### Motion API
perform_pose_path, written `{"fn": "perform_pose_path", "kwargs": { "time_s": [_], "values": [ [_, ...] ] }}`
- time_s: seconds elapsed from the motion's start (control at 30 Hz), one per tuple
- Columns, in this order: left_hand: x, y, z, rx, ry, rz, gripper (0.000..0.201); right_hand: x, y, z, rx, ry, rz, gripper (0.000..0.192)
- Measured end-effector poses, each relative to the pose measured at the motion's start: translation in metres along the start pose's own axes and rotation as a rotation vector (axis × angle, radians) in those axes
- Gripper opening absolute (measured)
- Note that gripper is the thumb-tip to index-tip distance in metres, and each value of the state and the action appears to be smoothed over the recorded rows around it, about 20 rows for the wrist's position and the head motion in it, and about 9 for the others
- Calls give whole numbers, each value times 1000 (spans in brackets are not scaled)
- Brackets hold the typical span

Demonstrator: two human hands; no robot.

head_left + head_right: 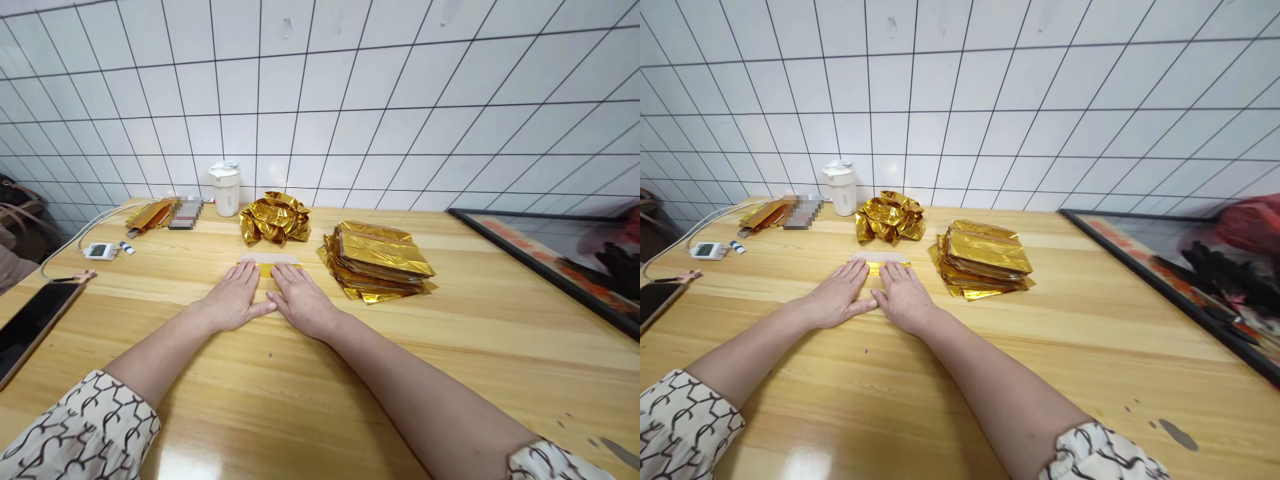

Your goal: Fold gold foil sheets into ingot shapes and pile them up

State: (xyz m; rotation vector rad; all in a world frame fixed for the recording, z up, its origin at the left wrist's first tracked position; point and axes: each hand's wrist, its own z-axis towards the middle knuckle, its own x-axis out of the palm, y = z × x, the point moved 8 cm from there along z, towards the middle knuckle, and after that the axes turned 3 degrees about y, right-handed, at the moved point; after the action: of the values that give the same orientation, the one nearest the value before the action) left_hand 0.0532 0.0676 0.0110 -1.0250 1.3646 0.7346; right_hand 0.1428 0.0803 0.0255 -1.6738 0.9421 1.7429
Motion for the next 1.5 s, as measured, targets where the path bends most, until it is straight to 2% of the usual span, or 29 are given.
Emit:
{"fn": "perform_pose_path", "kwargs": {
  "time_s": [0.33, 0.57, 0.7, 0.8, 0.9, 1.03, 1.27, 1.4, 1.5],
  "values": [
    [0, 2, 1, 15, -38, 7, 84, -17, -1, -6, 122, 3, -248, 42],
    [-1, 1, -1, 22, -38, 18, 78, -25, -7, -7, 155, 9, -328, 45],
    [-1, 0, -1, 25, -44, 25, 74, -31, -3, -8, 110, -129, -270, 46],
    [-2, -1, 0, 44, -81, 9, 73, -26, 7, -5, -7, -199, -127, 51],
    [-1, 0, 0, 47, -84, -1, 71, -9, 16, -1, -124, -116, 32, 58],
    [1, 0, 0, 34, -63, -3, 70, 3, 18, 3, -155, -47, 128, 66],
    [-3, 5, -2, 51, -82, -6, 71, 6, 7, 0, -88, 8, 68, 70],
    [-12, 17, -1, 94, -156, -37, 54, 4, 6, -4, -73, 11, 32, 70],
    [-17, 30, -1, 64, -198, -68, 45, 1, 8, -5, -51, 24, -8, 69]
  ]
}}
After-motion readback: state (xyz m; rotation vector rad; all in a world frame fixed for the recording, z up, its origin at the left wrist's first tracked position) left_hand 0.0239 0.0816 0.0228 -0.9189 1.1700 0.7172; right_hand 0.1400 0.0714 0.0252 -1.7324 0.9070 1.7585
